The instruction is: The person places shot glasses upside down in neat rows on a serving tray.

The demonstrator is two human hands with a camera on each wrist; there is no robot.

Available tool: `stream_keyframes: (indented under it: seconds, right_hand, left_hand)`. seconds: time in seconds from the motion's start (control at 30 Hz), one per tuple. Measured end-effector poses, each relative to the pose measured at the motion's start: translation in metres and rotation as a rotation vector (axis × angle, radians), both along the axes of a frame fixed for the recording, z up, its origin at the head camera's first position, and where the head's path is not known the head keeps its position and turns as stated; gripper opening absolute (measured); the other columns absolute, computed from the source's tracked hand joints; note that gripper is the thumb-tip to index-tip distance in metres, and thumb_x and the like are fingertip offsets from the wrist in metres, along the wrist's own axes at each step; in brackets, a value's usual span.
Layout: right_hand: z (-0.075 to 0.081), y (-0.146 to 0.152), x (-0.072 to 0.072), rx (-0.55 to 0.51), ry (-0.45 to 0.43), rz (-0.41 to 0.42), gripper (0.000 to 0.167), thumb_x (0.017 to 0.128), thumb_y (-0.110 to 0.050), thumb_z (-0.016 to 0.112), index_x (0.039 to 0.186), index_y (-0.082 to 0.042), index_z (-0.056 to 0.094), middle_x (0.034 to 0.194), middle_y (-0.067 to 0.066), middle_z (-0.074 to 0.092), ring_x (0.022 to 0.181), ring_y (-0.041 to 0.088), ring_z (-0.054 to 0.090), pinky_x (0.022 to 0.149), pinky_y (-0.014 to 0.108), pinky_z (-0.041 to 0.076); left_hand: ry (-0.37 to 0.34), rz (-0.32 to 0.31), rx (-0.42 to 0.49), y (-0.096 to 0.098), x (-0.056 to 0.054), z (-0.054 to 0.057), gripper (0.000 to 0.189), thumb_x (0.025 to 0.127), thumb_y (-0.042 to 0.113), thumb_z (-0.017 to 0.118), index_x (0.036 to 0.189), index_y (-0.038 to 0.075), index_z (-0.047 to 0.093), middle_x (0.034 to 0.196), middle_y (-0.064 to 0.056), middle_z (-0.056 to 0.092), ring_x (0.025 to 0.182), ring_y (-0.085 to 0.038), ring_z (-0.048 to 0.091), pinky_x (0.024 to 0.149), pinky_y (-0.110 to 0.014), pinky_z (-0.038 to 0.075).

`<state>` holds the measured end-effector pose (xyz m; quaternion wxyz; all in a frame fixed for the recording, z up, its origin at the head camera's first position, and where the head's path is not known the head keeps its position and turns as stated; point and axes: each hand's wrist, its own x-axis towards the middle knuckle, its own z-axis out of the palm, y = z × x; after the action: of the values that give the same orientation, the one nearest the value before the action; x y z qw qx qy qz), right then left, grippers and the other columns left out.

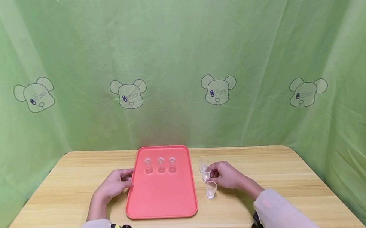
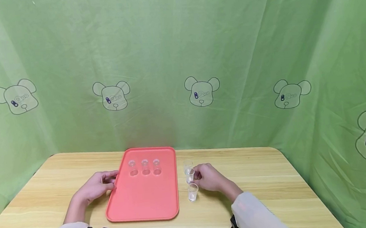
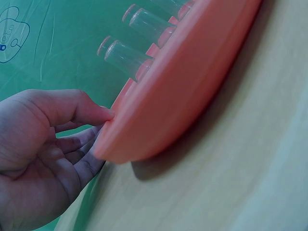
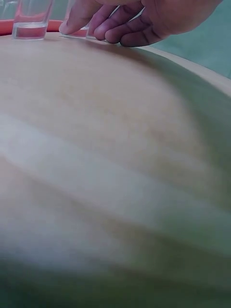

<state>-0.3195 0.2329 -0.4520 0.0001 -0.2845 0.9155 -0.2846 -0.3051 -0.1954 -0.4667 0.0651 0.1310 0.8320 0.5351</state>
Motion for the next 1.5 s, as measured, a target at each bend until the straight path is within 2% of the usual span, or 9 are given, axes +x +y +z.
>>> stream_keyframes:
  seconds: [0.43, 0.83, 1.17, 1.5]
  right_hand:
    - [-0.004, 0.0, -0.003, -0.056, -0.041, -0.009, 0.011, 0.085, -0.006, 0.08, 0.094, -0.003, 0.074, 0.076, -0.004, 0.062, 0.069, 0.009, 0.055, 0.064, 0.024, 0.052]
    - [-0.003, 0.004, -0.002, -0.064, -0.055, -0.005, 0.009, 0.087, -0.006, 0.078, 0.094, -0.003, 0.074, 0.076, -0.003, 0.062, 0.069, 0.01, 0.055, 0.063, 0.024, 0.051]
    - [0.002, 0.013, -0.002, -0.095, -0.082, 0.0, 0.013, 0.086, -0.001, 0.072, 0.099, 0.0, 0.073, 0.08, 0.0, 0.066, 0.072, 0.013, 0.058, 0.065, 0.024, 0.051]
    - [0.009, 0.022, 0.0, -0.152, -0.053, -0.033, 0.009, 0.087, -0.003, 0.071, 0.092, -0.009, 0.073, 0.083, -0.001, 0.067, 0.077, 0.014, 0.061, 0.07, 0.026, 0.055]
  left_hand:
    - [-0.004, -0.001, 0.003, 0.0, 0.0, 0.002, 0.06, 0.084, -0.011, 0.058, 0.143, -0.015, 0.048, 0.126, -0.025, 0.065, 0.099, -0.026, 0.059, 0.074, -0.026, 0.05]
    - [-0.001, -0.001, -0.001, 0.001, 0.001, 0.001, 0.061, 0.084, -0.01, 0.059, 0.143, -0.014, 0.048, 0.126, -0.025, 0.066, 0.101, -0.027, 0.059, 0.075, -0.026, 0.05]
    - [-0.013, 0.015, -0.008, 0.002, 0.002, 0.001, 0.06, 0.084, -0.01, 0.059, 0.144, -0.013, 0.049, 0.126, -0.024, 0.065, 0.099, -0.026, 0.058, 0.073, -0.027, 0.05]
    - [-0.009, 0.011, -0.015, 0.001, 0.003, 0.002, 0.06, 0.085, -0.01, 0.059, 0.143, -0.014, 0.048, 0.127, -0.025, 0.065, 0.101, -0.027, 0.058, 0.075, -0.027, 0.05]
